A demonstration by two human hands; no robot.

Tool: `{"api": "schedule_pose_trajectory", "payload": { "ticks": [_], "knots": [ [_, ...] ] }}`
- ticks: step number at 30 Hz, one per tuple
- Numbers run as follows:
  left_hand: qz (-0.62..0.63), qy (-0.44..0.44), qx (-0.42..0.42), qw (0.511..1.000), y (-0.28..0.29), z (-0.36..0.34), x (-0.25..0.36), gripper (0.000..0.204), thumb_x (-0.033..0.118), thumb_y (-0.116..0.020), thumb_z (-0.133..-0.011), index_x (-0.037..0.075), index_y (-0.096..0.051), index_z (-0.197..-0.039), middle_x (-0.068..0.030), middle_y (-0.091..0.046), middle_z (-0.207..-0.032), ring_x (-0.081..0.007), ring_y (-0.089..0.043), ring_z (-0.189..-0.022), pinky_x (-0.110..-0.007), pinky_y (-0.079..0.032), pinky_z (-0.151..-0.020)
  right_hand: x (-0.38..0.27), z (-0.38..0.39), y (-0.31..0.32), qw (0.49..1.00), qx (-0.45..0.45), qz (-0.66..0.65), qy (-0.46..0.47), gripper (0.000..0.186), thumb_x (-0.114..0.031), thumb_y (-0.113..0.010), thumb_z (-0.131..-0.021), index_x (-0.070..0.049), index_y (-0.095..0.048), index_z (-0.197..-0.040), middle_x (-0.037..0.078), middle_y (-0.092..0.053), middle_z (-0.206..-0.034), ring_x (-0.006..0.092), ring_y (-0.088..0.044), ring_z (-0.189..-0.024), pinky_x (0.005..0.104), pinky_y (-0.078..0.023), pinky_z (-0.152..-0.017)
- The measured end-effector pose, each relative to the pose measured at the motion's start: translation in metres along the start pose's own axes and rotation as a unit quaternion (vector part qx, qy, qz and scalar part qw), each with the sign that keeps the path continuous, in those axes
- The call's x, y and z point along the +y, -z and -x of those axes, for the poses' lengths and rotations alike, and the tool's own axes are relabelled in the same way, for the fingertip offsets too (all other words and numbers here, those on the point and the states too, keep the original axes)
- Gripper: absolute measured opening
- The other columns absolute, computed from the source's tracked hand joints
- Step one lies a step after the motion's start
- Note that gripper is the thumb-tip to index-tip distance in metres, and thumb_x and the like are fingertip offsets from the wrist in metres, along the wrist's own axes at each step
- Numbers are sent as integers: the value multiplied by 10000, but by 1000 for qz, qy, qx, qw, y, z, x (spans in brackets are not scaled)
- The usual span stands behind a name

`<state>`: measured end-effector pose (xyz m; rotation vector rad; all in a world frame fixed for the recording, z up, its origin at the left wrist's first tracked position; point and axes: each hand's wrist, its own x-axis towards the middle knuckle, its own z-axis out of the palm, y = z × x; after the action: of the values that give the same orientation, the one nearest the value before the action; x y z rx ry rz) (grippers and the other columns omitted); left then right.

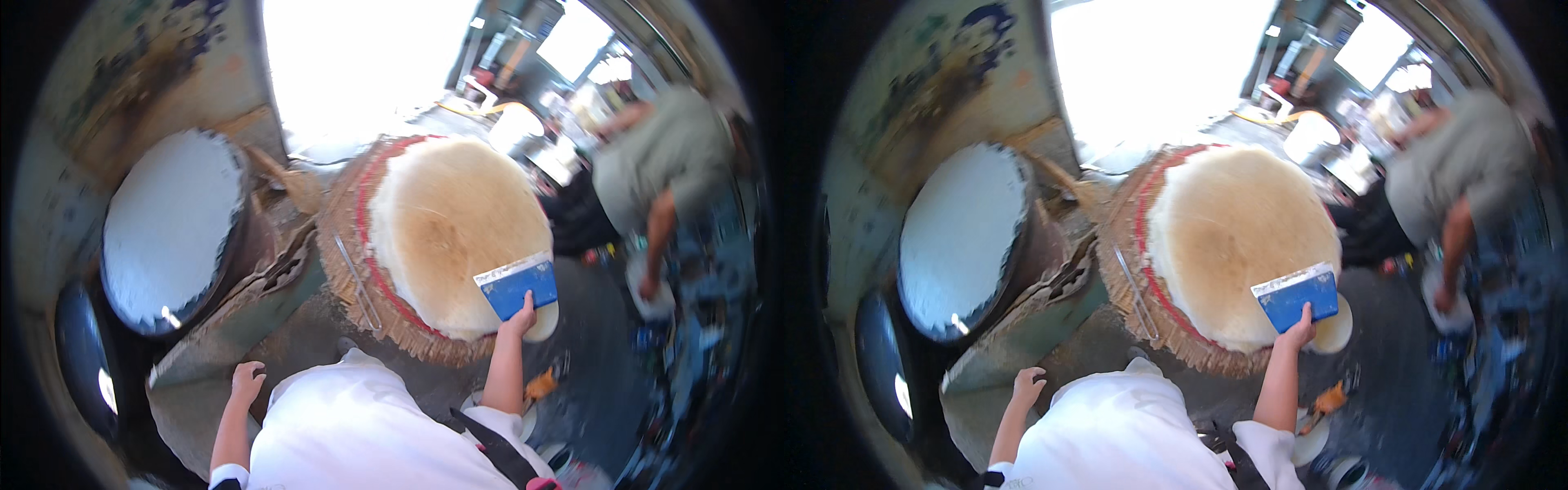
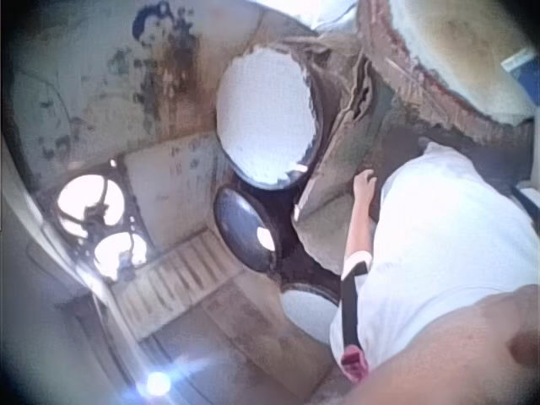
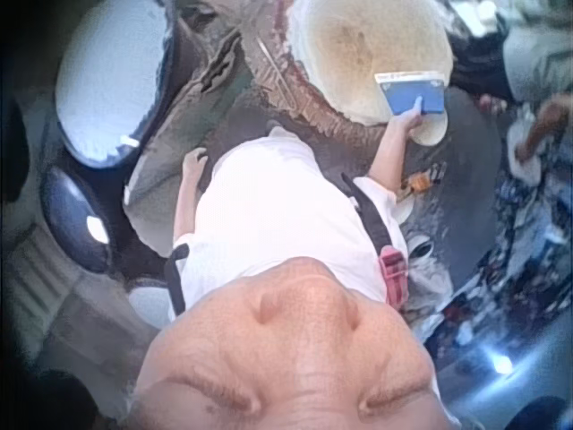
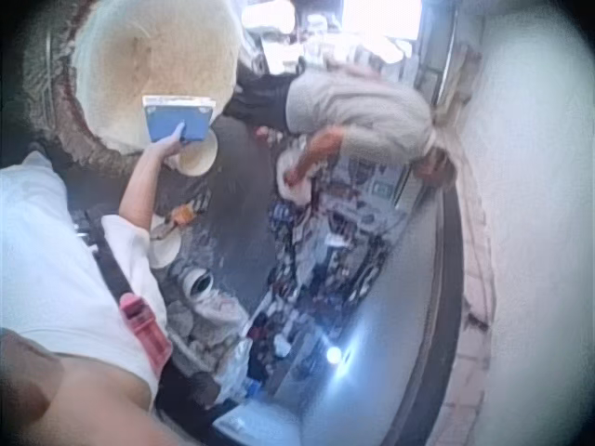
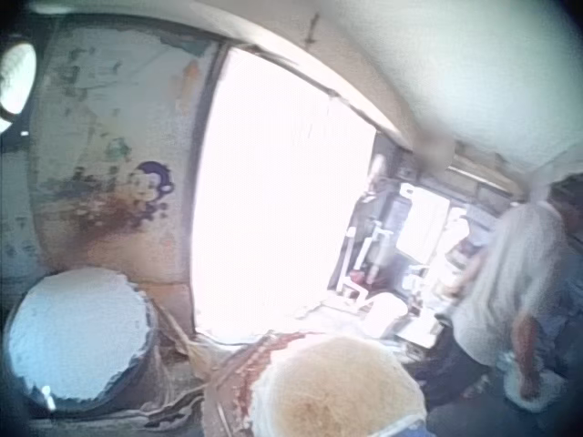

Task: The person ladles batter onto three large round griddles, spreads it evenly with a spatula, cooks the crepes, then peels and stacks them on a woven tray. The process repeats continuously throughout the clip.

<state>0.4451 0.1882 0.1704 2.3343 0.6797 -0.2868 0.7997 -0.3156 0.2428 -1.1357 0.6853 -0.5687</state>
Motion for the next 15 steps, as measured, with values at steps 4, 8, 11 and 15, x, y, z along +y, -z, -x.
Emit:
{"api": "schedule_pose_trajectory", "payload": {
  "ticks": [4, 8, 11, 15],
  "knots": [
    [12, 45, -24, 999, -32, 35, -11, 298, 172, -646, -709, 68, -649, -988, -111, -639, -1021, -300, -547, -1005, -383, -418, -914, 37, 31, -83, 977, -186, -14, -104, 446, -205, -639, -815, 62, -517, -1151, 160, -561, -1125, 262, -581, -937, 375, -484, -814],
    [46, 155, 2, 987, -58, 79, -22, 278, 160, -615, -723, 106, -660, -992, -104, -647, -1005, -296, -563, -989, -379, -441, -887, 80, 112, -156, 899, -406, 82, -144, 421, -34, -605, -775, 55, -489, -1169, 136, -563, -1088, 269, -569, -959, 365, -473, -848],
    [103, 244, 24, 964, -77, 126, -57, 262, 184, -625, -732, 115, -660, -982, -103, -655, -972, -291, -594, -947, -386, -465, -838, 109, 203, -188, 834, -486, 86, -246, 460, 34, -578, -731, 9, -488, -1182, 120, -551, -1102, 268, -550, -980, 357, -461, -861],
    [180, 352, 91, 914, -118, 213, -126, 261, 189, -643, -753, 105, -655, -1000, -98, -664, -951, -273, -629, -882, -371, -495, -772, 138, 334, -203, 731, -584, 153, -317, 443, 38, -549, -745, -13, -494, -1182, 105, -577, -1046, 259, -582, -925, 358, -481, -826]
  ]
}}
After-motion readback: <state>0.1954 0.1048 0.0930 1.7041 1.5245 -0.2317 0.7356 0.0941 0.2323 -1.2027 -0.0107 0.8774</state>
